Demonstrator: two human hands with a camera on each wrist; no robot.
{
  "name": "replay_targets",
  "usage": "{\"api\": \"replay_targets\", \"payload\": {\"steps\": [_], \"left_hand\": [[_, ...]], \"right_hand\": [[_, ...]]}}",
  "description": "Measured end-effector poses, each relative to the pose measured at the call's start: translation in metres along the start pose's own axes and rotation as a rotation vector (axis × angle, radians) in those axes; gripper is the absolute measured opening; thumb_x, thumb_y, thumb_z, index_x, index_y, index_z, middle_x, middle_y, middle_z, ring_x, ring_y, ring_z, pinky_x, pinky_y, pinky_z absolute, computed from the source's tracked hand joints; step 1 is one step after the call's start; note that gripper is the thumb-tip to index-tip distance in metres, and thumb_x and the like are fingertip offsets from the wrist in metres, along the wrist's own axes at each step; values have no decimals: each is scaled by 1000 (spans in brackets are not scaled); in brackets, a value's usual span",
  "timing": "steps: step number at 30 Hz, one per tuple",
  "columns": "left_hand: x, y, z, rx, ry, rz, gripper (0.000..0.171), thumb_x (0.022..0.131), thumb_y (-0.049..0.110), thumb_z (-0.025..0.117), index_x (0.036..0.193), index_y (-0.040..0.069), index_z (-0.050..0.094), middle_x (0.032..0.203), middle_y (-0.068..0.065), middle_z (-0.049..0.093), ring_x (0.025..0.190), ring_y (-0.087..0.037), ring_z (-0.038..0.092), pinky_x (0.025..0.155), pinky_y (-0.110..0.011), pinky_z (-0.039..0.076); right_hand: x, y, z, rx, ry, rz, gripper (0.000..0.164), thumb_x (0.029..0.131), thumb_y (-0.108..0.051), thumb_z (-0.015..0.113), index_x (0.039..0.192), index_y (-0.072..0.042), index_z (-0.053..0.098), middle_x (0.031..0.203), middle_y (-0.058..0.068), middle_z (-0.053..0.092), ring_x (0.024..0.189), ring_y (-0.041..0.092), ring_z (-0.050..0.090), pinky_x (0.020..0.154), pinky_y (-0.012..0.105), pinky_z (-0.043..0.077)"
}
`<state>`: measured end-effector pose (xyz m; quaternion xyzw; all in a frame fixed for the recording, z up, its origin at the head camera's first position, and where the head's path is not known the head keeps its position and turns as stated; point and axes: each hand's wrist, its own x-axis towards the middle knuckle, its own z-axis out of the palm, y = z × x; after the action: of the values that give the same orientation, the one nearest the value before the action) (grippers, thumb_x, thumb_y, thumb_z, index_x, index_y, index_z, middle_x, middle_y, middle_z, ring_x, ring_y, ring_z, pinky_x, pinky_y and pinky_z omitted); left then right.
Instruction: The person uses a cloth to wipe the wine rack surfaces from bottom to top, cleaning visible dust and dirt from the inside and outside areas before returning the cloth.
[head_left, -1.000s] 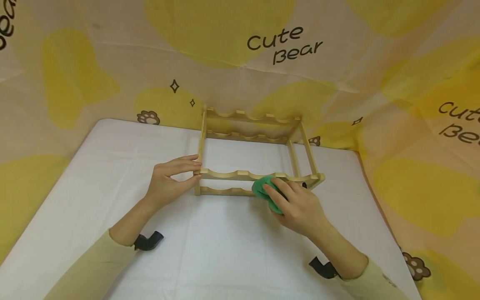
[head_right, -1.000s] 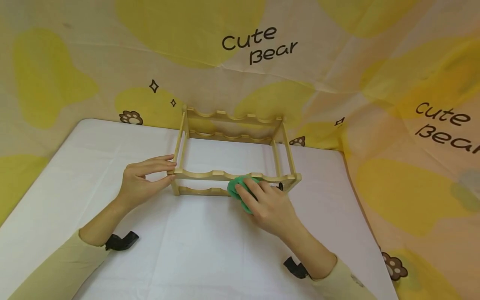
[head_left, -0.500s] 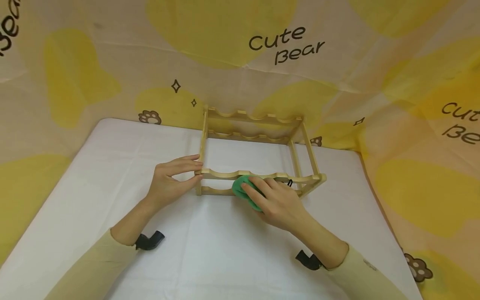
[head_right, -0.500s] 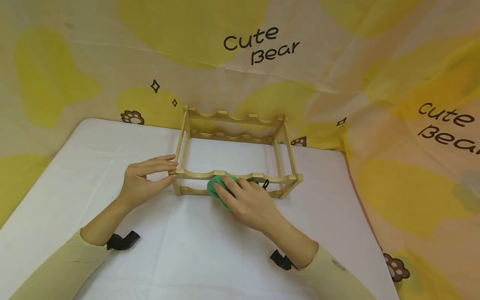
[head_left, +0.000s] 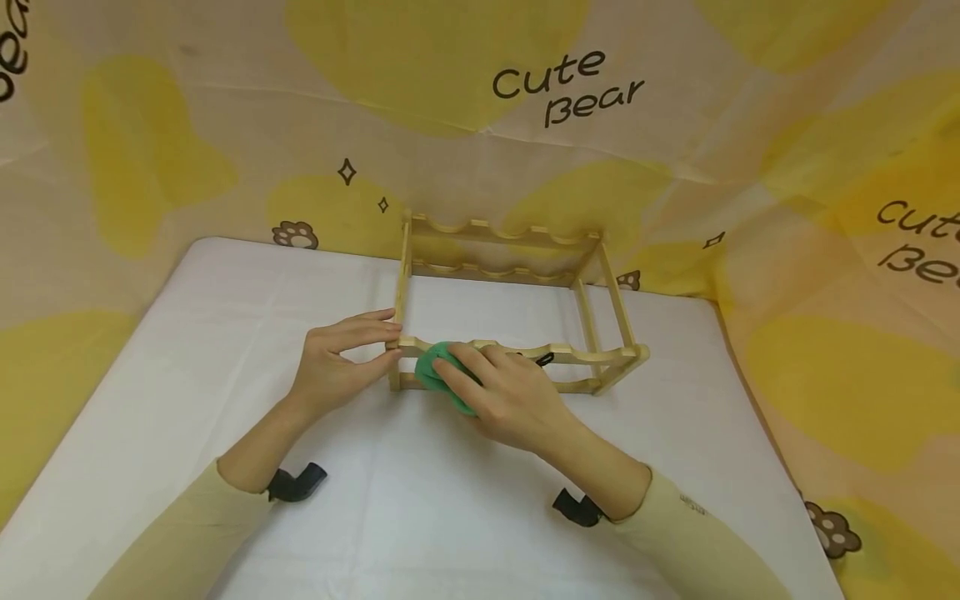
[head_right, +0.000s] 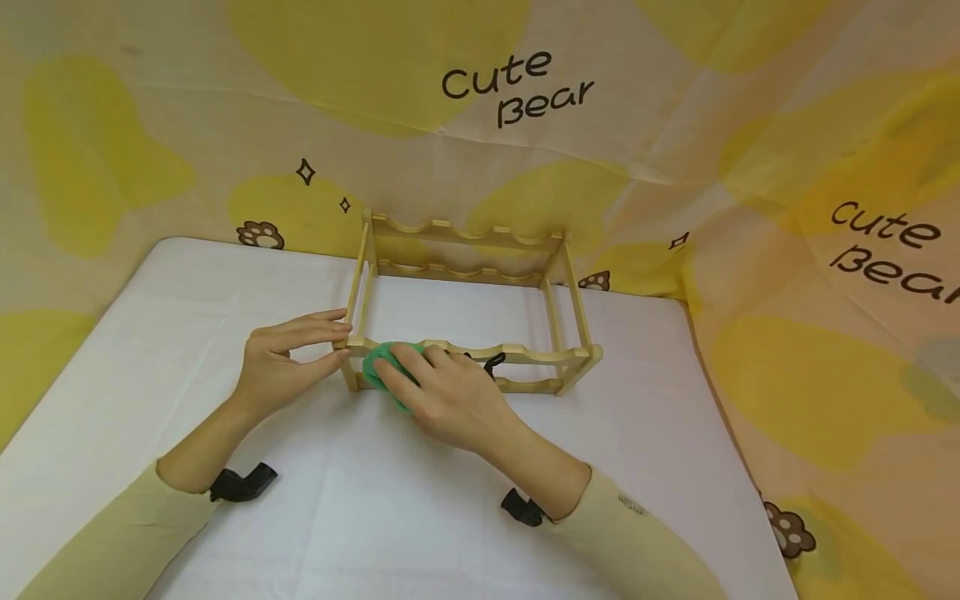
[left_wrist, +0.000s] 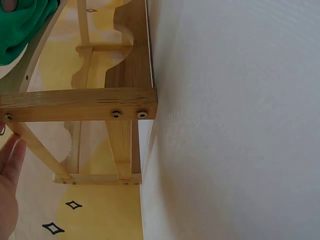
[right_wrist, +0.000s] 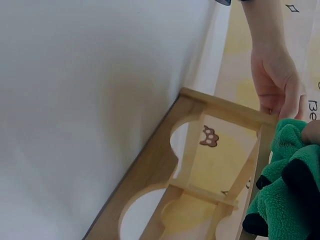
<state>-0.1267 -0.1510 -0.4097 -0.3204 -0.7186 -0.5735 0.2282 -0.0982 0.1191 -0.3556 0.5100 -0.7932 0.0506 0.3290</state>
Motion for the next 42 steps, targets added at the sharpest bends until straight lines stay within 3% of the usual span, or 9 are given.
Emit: {"api": "replay_targets", "payload": {"steps": [7,14,22,32,42], "left_hand": [[-1,-1,0,-15,-4,9,37,69,-23,84,102,-6,80,102,-20,78,121,-22,69,106,-34,55],[0,0,0,-13,-1,9,36,69,-24,83,102,-9,78,104,-19,78,122,-23,69,106,-33,55],[-2,-2,0,23,-7,-5,36,70,-23,83,101,-6,79,105,-18,78,120,-26,70,105,-32,55],[-3,-2,1,23,-9,-32,34,71,-18,84,101,-4,80,106,-15,79,121,-24,70,105,-32,55],[-2,-2,1,22,1,-40,36,70,-22,82,100,-4,80,105,-15,79,120,-23,70,105,-32,55]], "right_hand": [[15,-8,10,-20,-7,-4,43,90,-22,80,129,-9,66,121,7,68,83,23,67,68,27,61],[15,-9,11,-17,-14,19,46,86,-22,82,128,-9,67,123,9,69,83,23,68,68,29,62],[-3,-2,3,-25,-42,32,58,77,-22,89,128,-8,66,122,11,68,91,27,70,77,33,64],[-27,7,-9,-2,-49,63,65,71,-17,91,129,-7,65,123,13,68,86,28,71,64,34,64],[-50,17,-20,-25,-50,101,65,69,-14,92,127,-5,65,119,15,69,85,30,71,67,37,65]]}}
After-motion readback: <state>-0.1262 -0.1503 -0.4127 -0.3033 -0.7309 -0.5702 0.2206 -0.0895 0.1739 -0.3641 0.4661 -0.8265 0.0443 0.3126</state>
